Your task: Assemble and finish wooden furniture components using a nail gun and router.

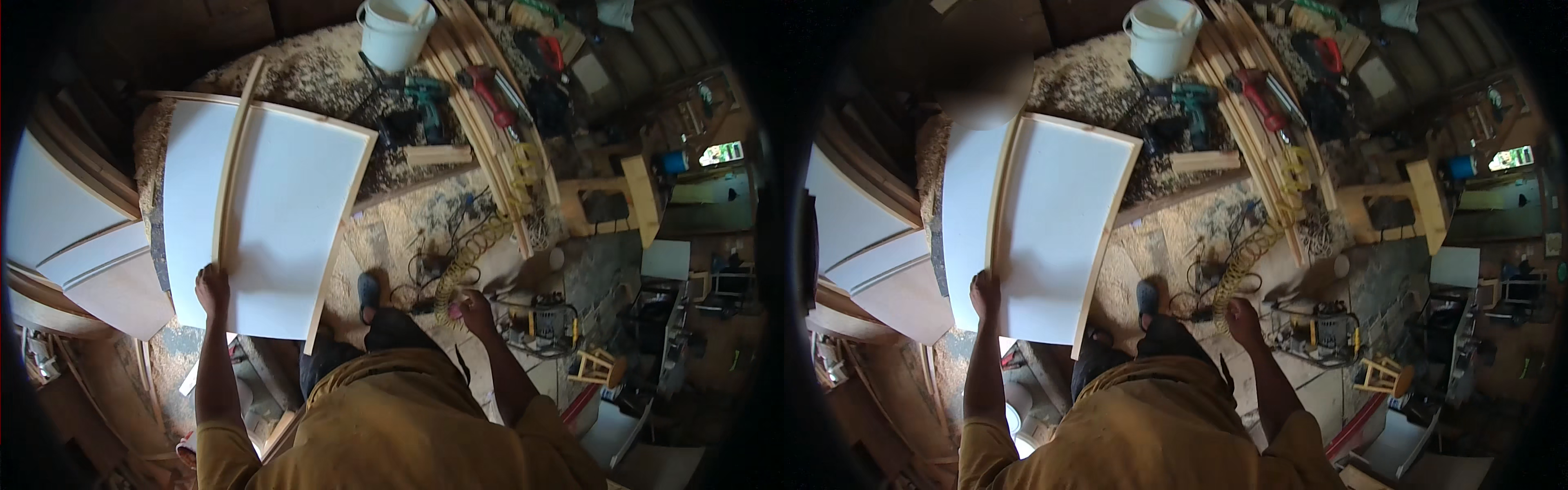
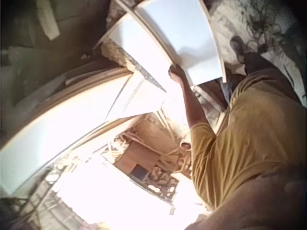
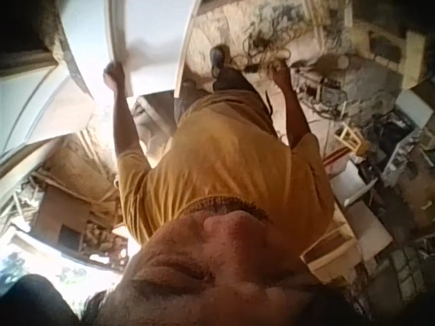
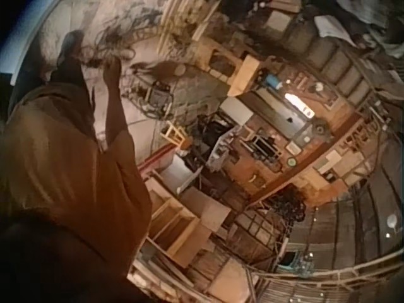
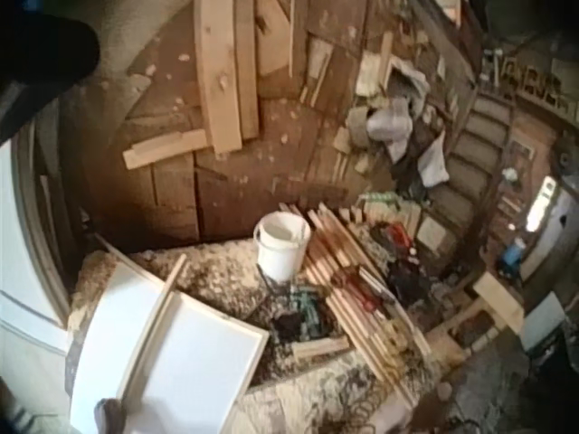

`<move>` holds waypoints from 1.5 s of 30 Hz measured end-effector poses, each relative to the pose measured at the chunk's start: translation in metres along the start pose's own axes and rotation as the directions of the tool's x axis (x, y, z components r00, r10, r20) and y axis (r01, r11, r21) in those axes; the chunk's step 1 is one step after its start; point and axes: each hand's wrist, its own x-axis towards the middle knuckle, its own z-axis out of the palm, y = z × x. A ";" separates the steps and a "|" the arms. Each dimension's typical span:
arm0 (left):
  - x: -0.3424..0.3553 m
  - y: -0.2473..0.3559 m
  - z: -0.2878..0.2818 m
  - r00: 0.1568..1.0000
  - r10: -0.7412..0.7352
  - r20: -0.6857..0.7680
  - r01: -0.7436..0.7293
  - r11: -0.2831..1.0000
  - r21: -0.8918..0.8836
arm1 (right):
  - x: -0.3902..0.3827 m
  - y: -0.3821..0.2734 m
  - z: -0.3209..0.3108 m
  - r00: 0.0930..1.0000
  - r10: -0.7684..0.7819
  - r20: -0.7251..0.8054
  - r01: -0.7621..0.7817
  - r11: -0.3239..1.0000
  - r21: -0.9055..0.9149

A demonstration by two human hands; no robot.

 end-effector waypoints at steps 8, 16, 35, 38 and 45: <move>-0.028 -0.004 -0.009 0.986 -0.136 0.096 0.142 0.988 -0.065 | -0.004 0.084 -0.008 0.962 0.179 0.207 -0.194 0.980 0.051; -0.107 -0.064 -0.016 0.981 -0.178 0.075 0.176 0.984 0.042 | -0.084 0.137 0.032 0.873 0.451 0.188 -0.488 0.822 0.293; -0.220 0.006 -0.060 0.982 -0.083 -0.171 0.035 0.963 -0.266 | -0.126 0.072 0.028 0.882 0.346 0.320 -0.418 0.888 0.194; -0.224 0.066 -0.065 0.998 0.028 -0.053 -0.044 0.941 -0.335 | -0.109 0.076 0.031 0.904 0.257 0.340 -0.320 0.937 0.142; -0.269 0.112 -0.025 0.923 0.260 0.284 -0.082 0.854 -0.514 | -0.070 0.054 0.053 0.817 0.370 0.443 -0.512 0.819 0.260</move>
